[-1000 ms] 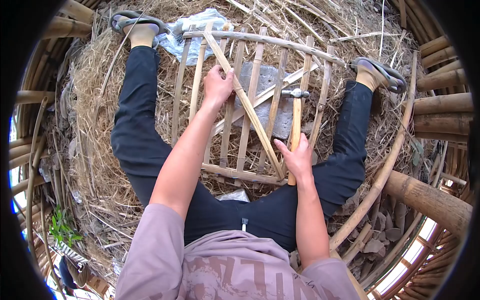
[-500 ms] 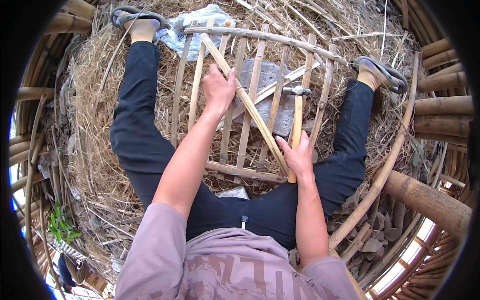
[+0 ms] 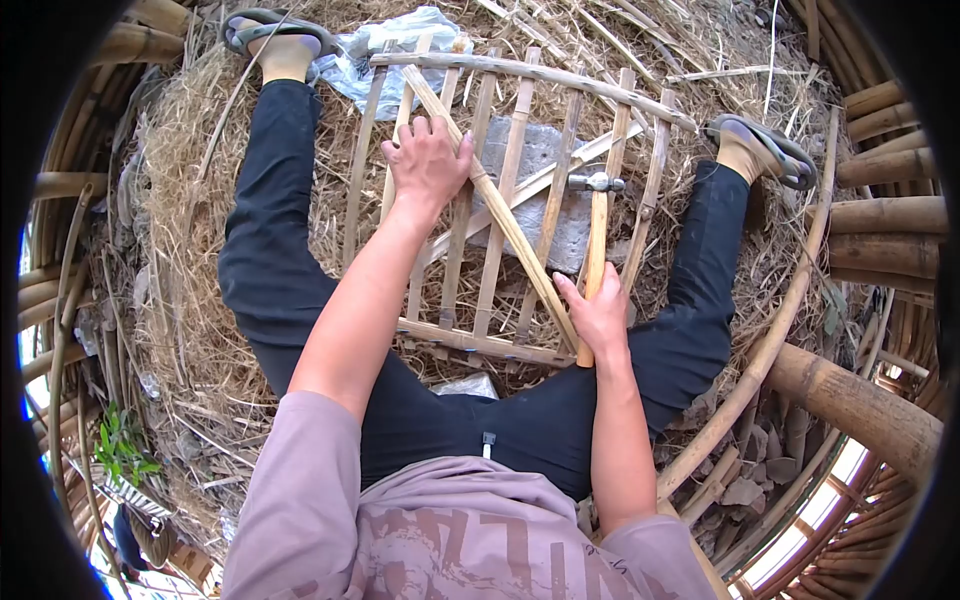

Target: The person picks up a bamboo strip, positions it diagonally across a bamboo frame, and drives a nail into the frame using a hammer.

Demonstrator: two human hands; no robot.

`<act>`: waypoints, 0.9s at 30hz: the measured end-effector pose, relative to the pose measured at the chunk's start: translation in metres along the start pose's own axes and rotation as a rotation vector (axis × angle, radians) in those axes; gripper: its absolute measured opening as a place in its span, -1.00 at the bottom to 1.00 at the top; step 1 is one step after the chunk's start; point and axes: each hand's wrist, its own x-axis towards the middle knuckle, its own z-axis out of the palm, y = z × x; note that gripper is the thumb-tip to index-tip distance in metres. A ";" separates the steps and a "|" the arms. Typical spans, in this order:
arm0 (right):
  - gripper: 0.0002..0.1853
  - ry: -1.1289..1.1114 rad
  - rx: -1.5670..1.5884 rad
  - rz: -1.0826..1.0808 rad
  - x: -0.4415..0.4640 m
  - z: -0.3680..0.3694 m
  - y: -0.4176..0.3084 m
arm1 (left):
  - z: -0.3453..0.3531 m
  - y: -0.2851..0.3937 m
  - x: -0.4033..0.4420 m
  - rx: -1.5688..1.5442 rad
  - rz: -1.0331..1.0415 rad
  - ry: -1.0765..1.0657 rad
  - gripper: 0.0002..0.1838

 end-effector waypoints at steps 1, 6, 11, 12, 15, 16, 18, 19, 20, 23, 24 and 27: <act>-0.49 -0.001 -0.009 0.005 0.001 -0.001 -0.001 | 0.002 0.000 0.000 -0.010 -0.009 0.009 -0.48; -0.50 0.007 -0.034 -0.012 0.001 0.001 0.003 | 0.009 -0.002 -0.003 -0.047 -0.033 0.014 -0.44; -0.50 0.010 -0.005 -0.021 0.001 0.002 0.002 | 0.006 -0.004 0.000 -0.172 -0.066 -0.133 -0.43; -0.50 0.012 -0.011 -0.017 0.001 0.002 -0.001 | 0.005 -0.004 0.001 -0.192 -0.064 -0.149 -0.43; -0.49 0.015 -0.056 -0.005 0.001 0.002 0.000 | 0.009 -0.001 0.001 -0.329 -0.110 -0.143 -0.43; -0.49 0.015 -0.076 0.000 0.001 0.003 0.001 | 0.012 0.000 0.000 -0.388 -0.134 -0.133 -0.43; -0.47 0.008 -0.060 0.006 0.002 0.003 0.003 | 0.016 -0.001 -0.001 -0.388 -0.130 -0.120 -0.43; -0.46 0.005 -0.053 0.008 0.002 0.003 0.003 | 0.018 -0.001 -0.001 -0.389 -0.127 -0.112 -0.43; -0.44 -0.008 -0.082 0.006 0.002 0.002 0.002 | 0.020 -0.002 -0.001 -0.410 -0.126 -0.104 -0.42; -0.38 -0.042 -0.151 0.014 0.000 -0.002 -0.001 | 0.023 -0.004 -0.001 -0.453 -0.120 -0.086 -0.41; -0.35 -0.049 -0.164 0.023 0.000 -0.002 -0.001 | 0.023 -0.004 -0.001 -0.455 -0.118 -0.086 -0.40; -0.31 -0.046 -0.203 0.021 0.000 -0.001 -0.001 | 0.023 -0.005 0.000 -0.463 -0.115 -0.081 -0.40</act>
